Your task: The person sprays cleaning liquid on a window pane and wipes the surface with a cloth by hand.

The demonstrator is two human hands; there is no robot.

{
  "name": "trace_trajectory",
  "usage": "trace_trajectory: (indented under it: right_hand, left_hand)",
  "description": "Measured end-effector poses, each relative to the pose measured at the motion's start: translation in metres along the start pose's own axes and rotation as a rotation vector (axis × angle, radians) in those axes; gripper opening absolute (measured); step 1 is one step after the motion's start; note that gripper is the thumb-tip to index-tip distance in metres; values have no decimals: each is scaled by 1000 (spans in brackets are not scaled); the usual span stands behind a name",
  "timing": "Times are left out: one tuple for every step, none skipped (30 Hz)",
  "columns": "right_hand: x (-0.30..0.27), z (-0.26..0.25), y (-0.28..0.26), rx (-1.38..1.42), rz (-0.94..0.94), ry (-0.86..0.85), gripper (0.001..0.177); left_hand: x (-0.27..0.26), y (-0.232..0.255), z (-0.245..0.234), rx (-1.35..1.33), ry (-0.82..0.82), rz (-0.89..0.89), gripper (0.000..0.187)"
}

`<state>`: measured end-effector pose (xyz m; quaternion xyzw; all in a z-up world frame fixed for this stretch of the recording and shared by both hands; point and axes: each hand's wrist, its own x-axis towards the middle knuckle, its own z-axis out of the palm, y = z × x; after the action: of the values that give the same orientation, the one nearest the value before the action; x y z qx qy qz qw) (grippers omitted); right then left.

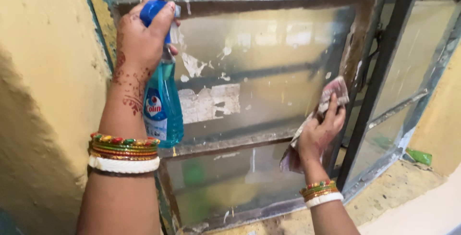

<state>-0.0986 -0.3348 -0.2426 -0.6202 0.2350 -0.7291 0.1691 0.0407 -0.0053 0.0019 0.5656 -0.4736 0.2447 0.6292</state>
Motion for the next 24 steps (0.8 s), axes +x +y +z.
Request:
trace_trajectory:
  right_hand:
    - [12,4,-12,5,-4,7,77]
    - [27,7,-24,80,-12,-29,81]
    - [45,11,-34,155,-21,-66,85]
    - [66,15,-43,169,-43,-77,86]
    - [90,22,-51,184,-65,-87,87]
    - [117,29,-57,189,-129,-65,85]
    - [140,34,-62,195,-193,-43,84]
    - [154,39,-66,189,-192,-37,84]
    - [165,45,-71,245,-195,30,80]
    - [169,48,-74,303,-202,95,77]
    - [164,49,-78,300,-203,99,77]
    - [155,52,-85,244,-172,110,82]
    - [143,55,-94,189,-141,121,87]
    - [129,59,-105,195,-142,120,87]
    - [113,62,-117,299,-104,40,83]
    - [98,66,-130,400,-64,-48,79]
    - [88,71,-142,402,-60,-55,79]
    - [79,76,-153,371,-208,-29,73]
    - [70,80,-164,339,-357,-6,67]
    - [61,84,-174,344,-350,-15,67]
    - [54,89,-185,301,-385,-46,62]
    - [47,94,-197,259,-419,-74,57]
    - [39,97,-209,266,-412,-81,57]
    - [33,100,-220,261,-517,-98,50]
  left_hand:
    - [-1,2,0,40,4,-11,38]
    - [-2,3,1,78,4,-24,38]
    - [-1,4,1,76,4,-17,38]
    - [-1,4,2,32,6,-32,38]
    - [-1,5,3,-12,7,-48,38]
    - [-1,5,4,-18,-1,-44,38]
    - [-1,5,4,-16,3,-63,39]
    - [-2,6,3,-14,9,-83,39]
    - [-1,6,4,-19,3,-81,39]
    - [-1,7,3,-18,-8,-75,39]
    - [-1,7,4,-17,-19,-69,39]
    - [-1,7,6,-18,-18,-66,39]
    - [-2,7,7,-8,-12,-72,39]
    - [-2,8,7,8,-3,-78,40]
    - [-1,9,7,12,1,-77,40]
    - [-2,8,7,42,0,-69,40]
    - [-2,7,6,73,-1,-62,39]
    - [-3,6,6,79,1,-69,39]
    - [-1,5,7,53,-4,-57,40]
    - [-1,4,7,29,-9,-45,40]
    - [-1,3,6,38,-8,-54,40]
    - [0,2,6,42,-7,-59,39]
    - [1,2,5,47,-7,-64,39]
    - [1,1,4,53,-6,-67,39]
